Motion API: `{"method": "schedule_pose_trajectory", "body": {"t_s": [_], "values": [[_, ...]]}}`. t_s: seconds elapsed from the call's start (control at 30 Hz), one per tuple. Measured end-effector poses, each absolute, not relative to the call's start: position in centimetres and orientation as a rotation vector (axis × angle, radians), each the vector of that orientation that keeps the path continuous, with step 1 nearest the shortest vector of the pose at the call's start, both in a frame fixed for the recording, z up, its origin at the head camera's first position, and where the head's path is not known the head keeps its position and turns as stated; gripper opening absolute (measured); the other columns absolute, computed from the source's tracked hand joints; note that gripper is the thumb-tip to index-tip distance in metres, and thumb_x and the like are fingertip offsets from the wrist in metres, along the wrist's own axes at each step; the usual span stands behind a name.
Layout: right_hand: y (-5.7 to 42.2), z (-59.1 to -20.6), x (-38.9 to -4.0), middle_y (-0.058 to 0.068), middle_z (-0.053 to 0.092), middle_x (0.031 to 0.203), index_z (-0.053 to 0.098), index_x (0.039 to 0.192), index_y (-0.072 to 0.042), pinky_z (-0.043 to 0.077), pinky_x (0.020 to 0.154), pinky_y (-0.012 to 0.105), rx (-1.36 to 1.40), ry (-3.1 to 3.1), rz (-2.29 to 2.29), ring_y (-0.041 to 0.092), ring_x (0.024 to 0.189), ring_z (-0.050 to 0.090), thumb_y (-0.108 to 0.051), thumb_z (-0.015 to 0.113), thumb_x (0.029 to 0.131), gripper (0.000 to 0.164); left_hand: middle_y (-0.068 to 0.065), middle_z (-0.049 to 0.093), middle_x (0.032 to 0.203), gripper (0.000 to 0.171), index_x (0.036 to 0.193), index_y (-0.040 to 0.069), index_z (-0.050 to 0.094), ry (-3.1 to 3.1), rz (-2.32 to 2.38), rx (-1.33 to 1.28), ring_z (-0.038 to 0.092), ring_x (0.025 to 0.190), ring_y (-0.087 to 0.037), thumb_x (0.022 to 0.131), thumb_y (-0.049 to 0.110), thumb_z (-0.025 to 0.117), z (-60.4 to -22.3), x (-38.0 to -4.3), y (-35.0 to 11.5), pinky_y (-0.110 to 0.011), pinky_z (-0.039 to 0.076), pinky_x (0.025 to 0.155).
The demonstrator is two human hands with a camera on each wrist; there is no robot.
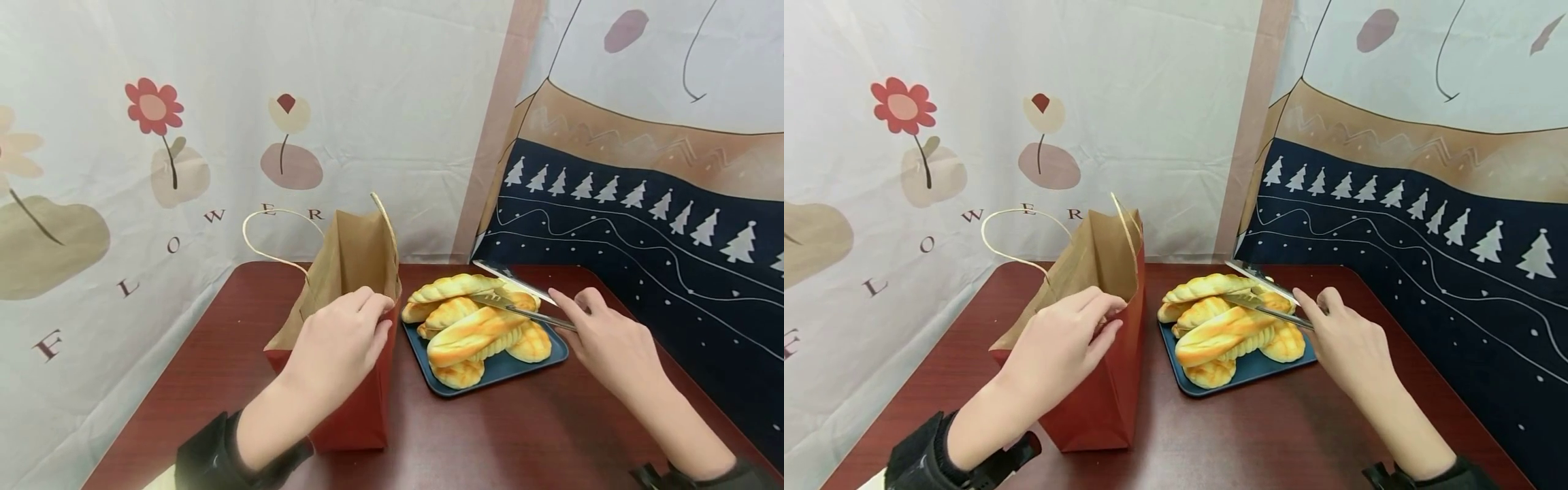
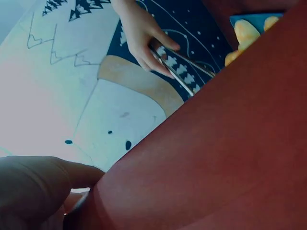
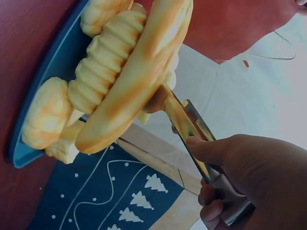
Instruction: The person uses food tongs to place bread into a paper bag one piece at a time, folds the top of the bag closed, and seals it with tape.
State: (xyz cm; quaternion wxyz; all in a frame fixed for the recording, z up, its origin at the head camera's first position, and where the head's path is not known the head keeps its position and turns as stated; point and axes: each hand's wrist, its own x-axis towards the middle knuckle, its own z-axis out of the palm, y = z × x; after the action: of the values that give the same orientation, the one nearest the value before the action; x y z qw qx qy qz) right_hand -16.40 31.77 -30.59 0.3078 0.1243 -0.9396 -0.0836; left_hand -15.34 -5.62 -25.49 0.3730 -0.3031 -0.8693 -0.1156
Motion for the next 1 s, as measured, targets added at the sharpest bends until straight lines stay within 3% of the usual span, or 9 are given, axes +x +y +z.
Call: {"method": "schedule_pose_trajectory", "body": {"t_s": [0.13, 0.27, 0.33, 0.4, 0.53, 0.63, 0.8, 0.97, 1.0], "values": [[31.7, -30.5, -16.9, 0.007, 0.050, 0.091, 0.052, 0.132, -0.018, 0.022, 0.040, 0.022, 0.347, -2.456, -0.249, 0.010, 0.048, 0.030, -0.023, 0.080, 0.071, 0.067, 0.011, 0.065, 0.089, 0.019, 0.101, 0.020, 0.066, -2.292, -0.396, -0.799, 0.060, 0.076, -0.007, 0.085, 0.030, 0.070, -24.8, -15.0, -6.1, -0.025, 0.052, 0.065], [31.8, -30.2, -17.4, 0.008, 0.054, 0.089, 0.055, 0.129, -0.013, 0.027, 0.040, 0.023, 0.373, -2.438, -0.264, 0.011, 0.050, 0.038, -0.024, 0.081, 0.071, 0.065, 0.012, 0.067, 0.096, 0.020, 0.106, 0.024, 0.066, -2.343, -0.518, -0.712, 0.060, 0.083, -0.007, 0.094, 0.036, 0.057, -23.3, -15.7, -8.0, -0.030, 0.051, 0.069], [31.8, -30.2, -17.6, 0.010, 0.058, 0.093, 0.056, 0.127, -0.011, 0.034, 0.040, 0.027, 0.383, -2.439, -0.263, 0.015, 0.053, 0.047, -0.023, 0.082, 0.070, 0.064, 0.008, 0.069, 0.102, 0.021, 0.109, 0.021, 0.067, -2.310, -0.556, -0.697, 0.062, 0.093, -0.012, 0.096, 0.031, 0.053, -22.7, -16.8, -9.4, -0.033, 0.052, 0.077], [31.7, -30.1, -17.7, 0.011, 0.061, 0.098, 0.057, 0.125, -0.009, 0.042, 0.043, 0.031, 0.393, -2.443, -0.266, 0.021, 0.061, 0.056, -0.023, 0.083, 0.069, 0.064, 0.002, 0.069, 0.110, 0.021, 0.110, 0.016, 0.067, -2.252, -0.558, -0.728, 0.061, 0.104, -0.017, 0.096, 0.019, 0.051, -22.5, -18.2, -10.9, -0.037, 0.048, 0.093], [31.5, -30.2, -18.0, 0.015, 0.065, 0.104, 0.059, 0.123, -0.006, 0.051, 0.052, 0.040, 0.418, -2.454, -0.268, 0.029, 0.076, 0.065, -0.021, 0.082, 0.070, 0.060, -0.007, 0.063, 0.126, 0.036, 0.110, 0.008, 0.066, -2.175, -0.443, -0.805, 0.053, 0.123, -0.027, 0.089, -0.008, 0.042, -23.2, -21.1, -13.5, -0.049, 0.028, 0.114], [31.2, -30.1, -18.2, 0.016, 0.067, 0.105, 0.060, 0.122, -0.005, 0.053, 0.056, 0.042, 0.428, -2.474, -0.273, 0.030, 0.079, 0.066, -0.021, 0.080, 0.072, 0.056, -0.010, 0.058, 0.133, 0.048, 0.118, 0.010, 0.063, -2.182, -0.301, -0.822, 0.047, 0.129, -0.032, 0.083, -0.016, 0.042, -24.6, -22.7, -14.9, -0.061, 0.021, 0.113], [31.1, -30.1, -18.3, 0.015, 0.069, 0.102, 0.062, 0.119, -0.006, 0.052, 0.054, 0.040, 0.423, -2.492, -0.284, 0.030, 0.075, 0.067, -0.021, 0.079, 0.074, 0.051, -0.005, 0.057, 0.134, 0.058, 0.133, 0.022, 0.054, -2.231, -0.158, -0.822, 0.046, 0.130, -0.030, 0.082, -0.006, 0.058, -26.9, -23.5, -15.5, -0.070, 0.017, 0.108], [31.3, -30.8, -18.1, 0.012, 0.072, 0.095, 0.064, 0.114, -0.008, 0.047, 0.047, 0.036, 0.446, -2.428, -0.258, 0.027, 0.068, 0.066, -0.020, 0.076, 0.075, 0.042, 0.001, 0.062, 0.125, 0.048, 0.129, 0.026, 0.058, -2.239, -0.198, -0.831, 0.055, 0.117, -0.026, 0.085, 0.007, 0.064, -28.0, -23.6, -15.1, -0.073, 0.015, 0.106], [31.3, -30.9, -18.1, 0.012, 0.072, 0.094, 0.064, 0.113, -0.008, 0.046, 0.046, 0.035, 0.450, -2.409, -0.247, 0.026, 0.067, 0.066, -0.027, 0.071, 0.083, 0.036, 0.001, 0.062, 0.124, 0.045, 0.128, 0.025, 0.060, -2.237, -0.216, -0.834, 0.056, 0.116, -0.025, 0.086, 0.009, 0.064, -28.1, -23.6, -15.1, -0.073, 0.014, 0.107]]}}
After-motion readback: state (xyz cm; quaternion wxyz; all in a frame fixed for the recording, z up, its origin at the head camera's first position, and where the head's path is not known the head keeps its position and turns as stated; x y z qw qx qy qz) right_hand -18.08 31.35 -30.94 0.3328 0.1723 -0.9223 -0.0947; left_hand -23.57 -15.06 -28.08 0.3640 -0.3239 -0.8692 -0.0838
